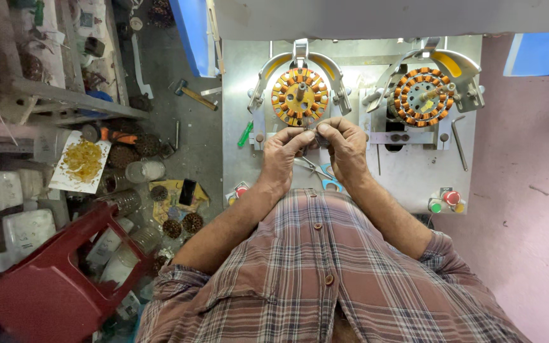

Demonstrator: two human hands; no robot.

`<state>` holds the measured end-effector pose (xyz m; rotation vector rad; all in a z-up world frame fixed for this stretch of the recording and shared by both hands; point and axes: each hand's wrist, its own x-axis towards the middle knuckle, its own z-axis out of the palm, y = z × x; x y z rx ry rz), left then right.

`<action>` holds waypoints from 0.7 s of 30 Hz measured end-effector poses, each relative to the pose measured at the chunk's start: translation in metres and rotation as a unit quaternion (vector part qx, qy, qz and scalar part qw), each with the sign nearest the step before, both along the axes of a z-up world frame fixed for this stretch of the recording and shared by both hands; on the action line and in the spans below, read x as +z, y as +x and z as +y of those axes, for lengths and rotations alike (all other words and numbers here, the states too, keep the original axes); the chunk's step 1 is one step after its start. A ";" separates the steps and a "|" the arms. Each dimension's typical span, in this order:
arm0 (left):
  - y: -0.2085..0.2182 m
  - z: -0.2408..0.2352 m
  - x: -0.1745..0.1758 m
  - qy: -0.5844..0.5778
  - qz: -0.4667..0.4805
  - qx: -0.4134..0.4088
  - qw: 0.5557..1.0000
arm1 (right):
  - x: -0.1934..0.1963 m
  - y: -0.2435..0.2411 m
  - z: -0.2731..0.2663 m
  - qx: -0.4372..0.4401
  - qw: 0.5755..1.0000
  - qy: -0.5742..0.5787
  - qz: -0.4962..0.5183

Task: The person rewinds an electric motor stator by hand at a workbench. They use a small prying tool to press copper wire coils into the stator slots and insert insulation strips to secure the windings.

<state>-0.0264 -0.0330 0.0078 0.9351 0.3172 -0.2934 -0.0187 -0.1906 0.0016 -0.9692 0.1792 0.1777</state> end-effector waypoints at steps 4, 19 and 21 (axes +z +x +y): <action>-0.008 -0.011 -0.001 0.010 0.000 0.001 1.000 | -0.001 -0.008 -0.012 -0.004 1.000 0.006 0.008; 0.003 -0.045 -0.005 0.011 -0.006 0.006 1.000 | -0.004 0.009 -0.046 0.021 0.997 -0.070 -0.017; 0.008 -0.045 -0.002 -0.001 0.000 0.012 1.000 | -0.005 0.015 -0.046 0.027 0.998 -0.057 -0.027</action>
